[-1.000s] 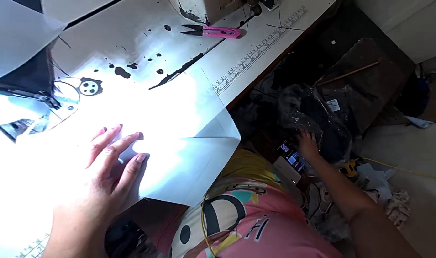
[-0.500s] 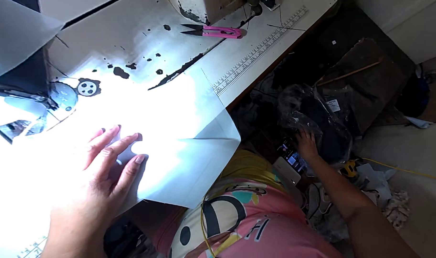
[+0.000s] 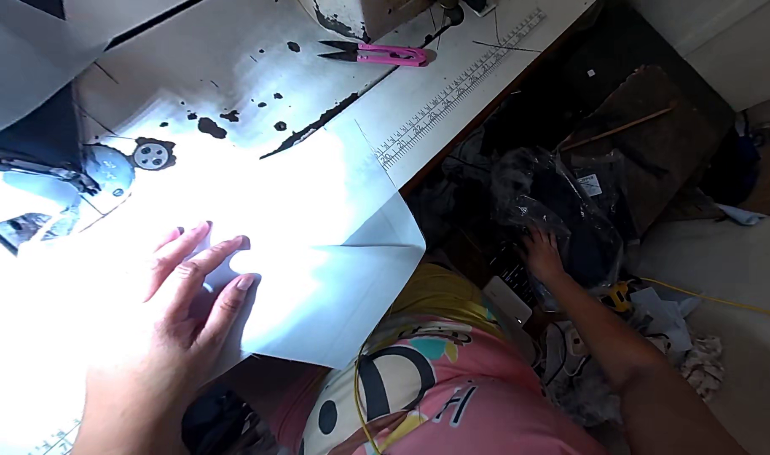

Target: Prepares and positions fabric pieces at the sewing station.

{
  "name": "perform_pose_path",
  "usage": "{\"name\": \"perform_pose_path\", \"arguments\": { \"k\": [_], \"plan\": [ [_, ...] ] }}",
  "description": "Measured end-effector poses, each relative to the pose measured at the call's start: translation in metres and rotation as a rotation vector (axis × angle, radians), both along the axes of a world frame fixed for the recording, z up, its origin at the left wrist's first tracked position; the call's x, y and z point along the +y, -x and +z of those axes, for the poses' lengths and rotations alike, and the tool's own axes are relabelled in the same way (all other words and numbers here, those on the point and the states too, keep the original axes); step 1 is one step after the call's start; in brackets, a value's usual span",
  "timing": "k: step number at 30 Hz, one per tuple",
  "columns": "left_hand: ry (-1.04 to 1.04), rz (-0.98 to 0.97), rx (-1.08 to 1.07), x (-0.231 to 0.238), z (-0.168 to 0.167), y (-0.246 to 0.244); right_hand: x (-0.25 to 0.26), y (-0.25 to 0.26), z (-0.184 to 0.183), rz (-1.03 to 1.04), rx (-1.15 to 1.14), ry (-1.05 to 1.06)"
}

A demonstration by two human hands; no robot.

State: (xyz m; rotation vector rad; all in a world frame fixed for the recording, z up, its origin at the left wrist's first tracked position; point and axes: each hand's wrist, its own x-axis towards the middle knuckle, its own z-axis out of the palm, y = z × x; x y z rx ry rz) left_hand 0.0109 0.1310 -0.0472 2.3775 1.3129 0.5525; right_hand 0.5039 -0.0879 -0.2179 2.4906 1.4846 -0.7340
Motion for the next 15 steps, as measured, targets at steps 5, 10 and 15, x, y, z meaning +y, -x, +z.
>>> {"name": "perform_pose_path", "arguments": {
  "k": [5,10,15],
  "plan": [
    [0.001,-0.014,-0.034,-0.001,0.003,0.000,0.017,0.020,0.046,0.158,0.069,-0.315],
    [0.007,-0.063,-0.180,0.000,0.007,0.000,0.059,-0.016,0.105,-0.257,0.174,-0.691],
    [-0.051,-0.049,-0.180,0.003,-0.012,0.006,0.063,-0.052,0.084,-0.495,0.195,-0.332]
  ]
}}
